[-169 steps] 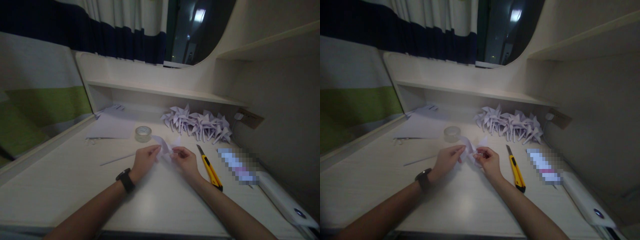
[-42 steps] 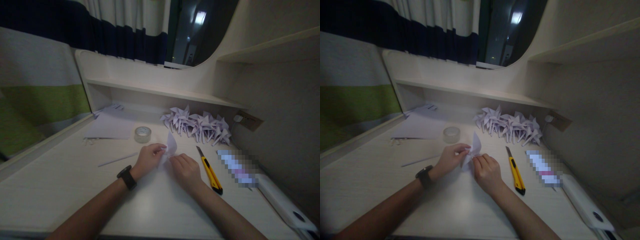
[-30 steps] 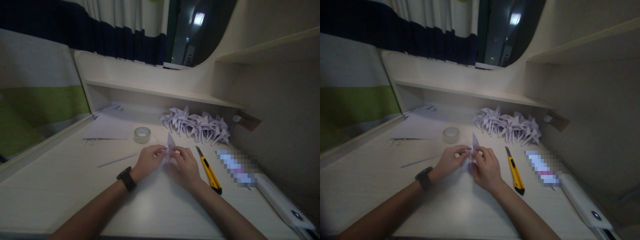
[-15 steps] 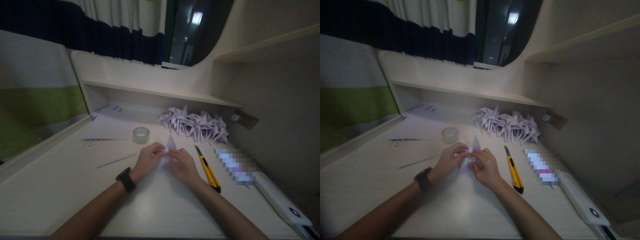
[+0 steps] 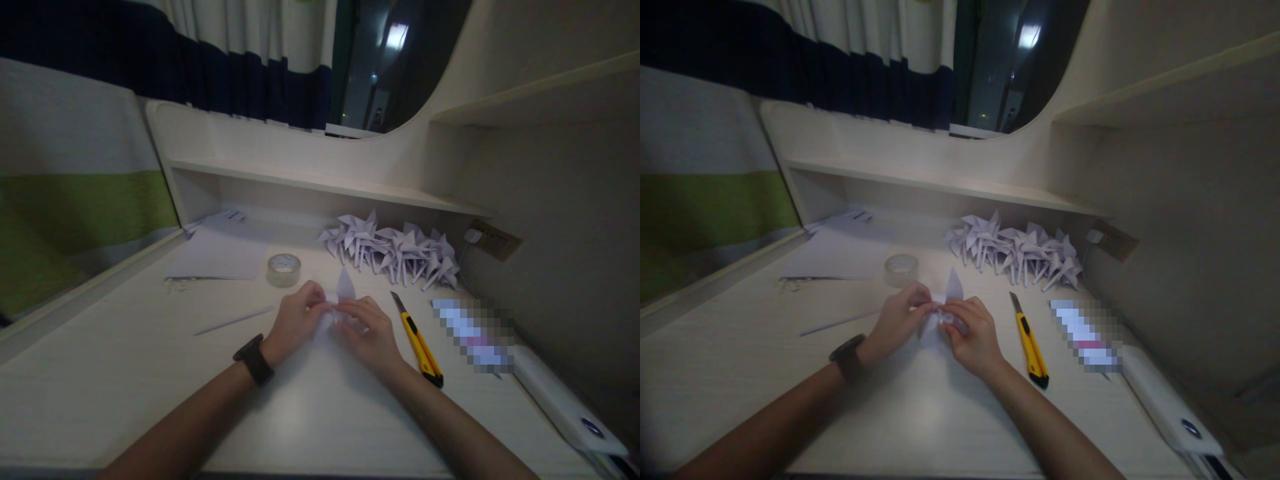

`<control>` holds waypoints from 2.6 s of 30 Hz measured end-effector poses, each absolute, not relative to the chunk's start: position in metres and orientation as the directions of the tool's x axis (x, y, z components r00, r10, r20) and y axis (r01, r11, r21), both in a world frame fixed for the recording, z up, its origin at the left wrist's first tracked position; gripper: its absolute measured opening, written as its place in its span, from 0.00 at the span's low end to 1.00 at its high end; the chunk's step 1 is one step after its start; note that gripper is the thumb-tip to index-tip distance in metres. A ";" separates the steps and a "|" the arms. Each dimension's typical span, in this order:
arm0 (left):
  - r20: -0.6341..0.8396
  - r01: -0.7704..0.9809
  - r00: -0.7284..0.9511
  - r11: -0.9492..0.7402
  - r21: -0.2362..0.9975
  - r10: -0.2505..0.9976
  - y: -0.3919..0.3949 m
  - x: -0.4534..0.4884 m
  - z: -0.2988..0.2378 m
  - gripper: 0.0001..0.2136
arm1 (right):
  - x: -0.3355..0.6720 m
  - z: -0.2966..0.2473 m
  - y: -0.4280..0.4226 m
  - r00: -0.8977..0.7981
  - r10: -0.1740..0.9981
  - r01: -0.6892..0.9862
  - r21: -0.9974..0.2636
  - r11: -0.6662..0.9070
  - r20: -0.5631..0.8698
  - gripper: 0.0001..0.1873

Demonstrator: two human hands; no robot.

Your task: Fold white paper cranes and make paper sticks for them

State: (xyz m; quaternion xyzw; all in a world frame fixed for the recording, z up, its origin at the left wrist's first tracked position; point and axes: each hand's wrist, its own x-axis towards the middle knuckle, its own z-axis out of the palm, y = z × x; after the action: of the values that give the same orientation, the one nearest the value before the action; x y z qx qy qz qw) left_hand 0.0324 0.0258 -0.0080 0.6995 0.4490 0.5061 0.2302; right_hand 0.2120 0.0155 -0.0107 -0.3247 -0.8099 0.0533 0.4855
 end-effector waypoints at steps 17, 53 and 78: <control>0.465 0.440 0.176 -0.492 0.751 0.868 0.025 0.032 -0.011 0.06 | 0.214 -0.012 0.015 -0.272 0.666 0.499 -0.490 0.715 0.695 0.10; 0.421 0.348 0.263 -0.492 0.798 0.868 0.020 0.033 -0.006 0.05 | 0.219 -0.015 0.024 -0.207 0.730 0.441 -0.604 0.664 0.651 0.09; 0.564 0.528 -0.173 -0.407 0.745 0.808 0.016 0.029 0.008 0.05 | 0.224 -0.013 0.025 -0.192 0.505 0.652 -0.275 0.706 0.841 0.10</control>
State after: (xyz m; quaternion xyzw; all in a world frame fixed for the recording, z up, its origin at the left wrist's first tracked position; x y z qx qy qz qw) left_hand 0.0288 0.0159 0.0077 0.6305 0.5294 0.5534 0.1265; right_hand 0.2240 0.0253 -0.0134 -0.3766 -0.7687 -0.0718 0.5121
